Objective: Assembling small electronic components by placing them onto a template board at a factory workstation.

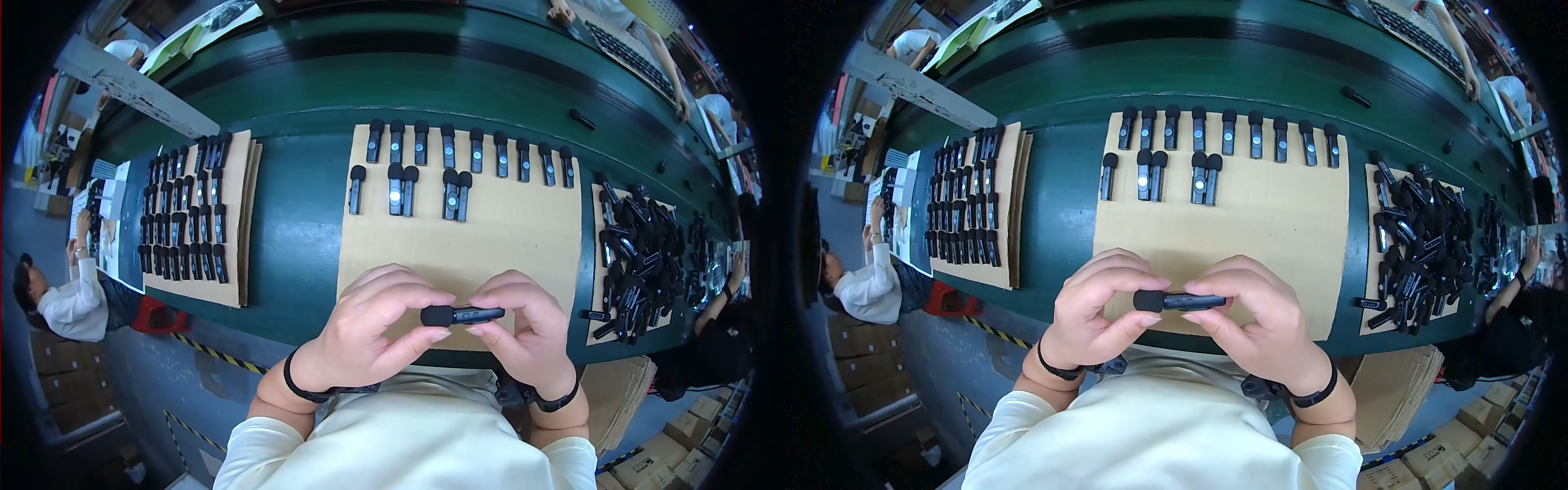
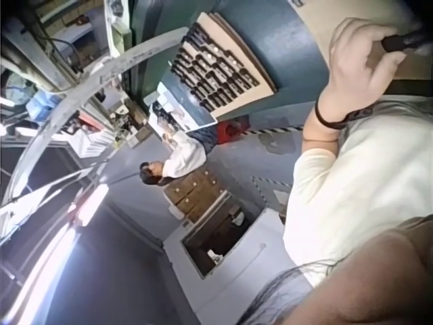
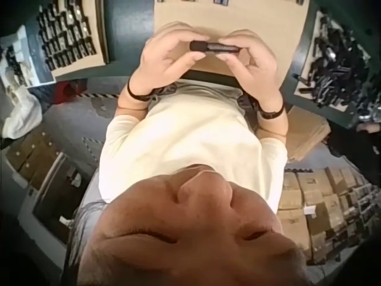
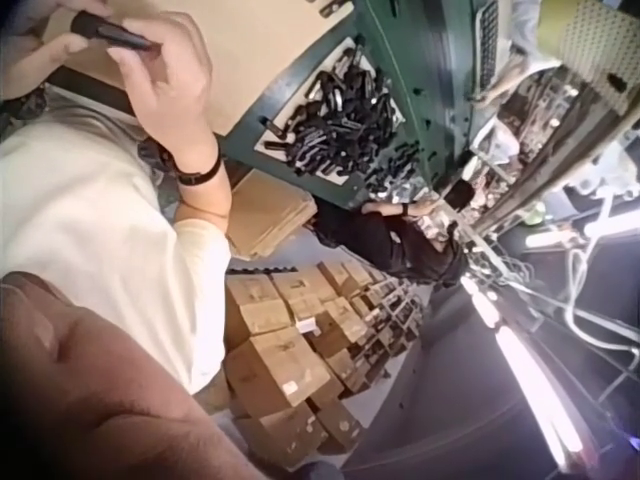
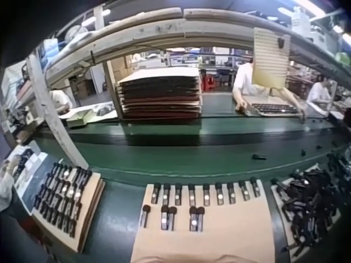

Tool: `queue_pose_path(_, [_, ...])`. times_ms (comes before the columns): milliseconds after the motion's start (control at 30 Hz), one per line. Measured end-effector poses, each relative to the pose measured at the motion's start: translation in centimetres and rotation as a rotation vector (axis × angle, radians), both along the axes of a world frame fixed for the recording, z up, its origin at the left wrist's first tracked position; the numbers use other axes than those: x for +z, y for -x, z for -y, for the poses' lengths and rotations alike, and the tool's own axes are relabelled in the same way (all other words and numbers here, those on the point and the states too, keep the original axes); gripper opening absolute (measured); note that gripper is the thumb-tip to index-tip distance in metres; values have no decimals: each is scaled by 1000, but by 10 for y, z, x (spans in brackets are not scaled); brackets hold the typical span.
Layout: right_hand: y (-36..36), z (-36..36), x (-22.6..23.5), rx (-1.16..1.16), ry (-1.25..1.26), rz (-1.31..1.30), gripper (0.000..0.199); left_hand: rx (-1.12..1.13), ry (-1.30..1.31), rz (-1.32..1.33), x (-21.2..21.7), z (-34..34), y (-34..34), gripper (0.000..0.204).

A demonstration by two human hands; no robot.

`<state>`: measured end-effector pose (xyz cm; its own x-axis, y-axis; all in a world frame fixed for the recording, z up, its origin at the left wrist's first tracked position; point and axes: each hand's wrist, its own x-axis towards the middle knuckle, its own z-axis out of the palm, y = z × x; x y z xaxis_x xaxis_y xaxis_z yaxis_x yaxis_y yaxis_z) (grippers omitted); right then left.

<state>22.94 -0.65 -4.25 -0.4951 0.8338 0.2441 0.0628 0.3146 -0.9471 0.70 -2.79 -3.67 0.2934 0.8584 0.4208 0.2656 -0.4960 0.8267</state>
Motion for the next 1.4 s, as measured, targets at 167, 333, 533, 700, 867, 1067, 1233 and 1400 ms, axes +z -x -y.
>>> queue_pose_path(167, [4, -3, 0, -41, -265, 15, 29, 11, 63, -22, 5, 0, -4, 30])
queue_pose_path(333, [10, 1, 5, -104, -276, 23, 31, 33, 26, -16, 4, 0, -9, 30])
queue_pose_path(533, [9, -3, 5, -114, -385, 46, 39, 32, -45, -4, 2, -2, -12, 28])
queue_pose_path(700, [9, -4, 2, -116, -407, 38, 33, 37, -75, -13, 0, -3, -13, 29])
queue_pose_path(867, [8, -4, 0, -116, -404, 21, 29, 32, -61, -7, 1, -4, -13, 29])
queue_pose_path(1067, [6, -1, 1, -140, -347, -40, 37, 54, -2, 31, -3, -4, -15, 28])
queue_pose_path(1233, [5, -2, 6, -143, -299, -84, 34, 20, 13, 7, -6, -7, -18, 28])
queue_pose_path(1400, [2, -13, 8, -90, -368, 69, 32, 52, 48, -54, -10, -7, -7, 27])
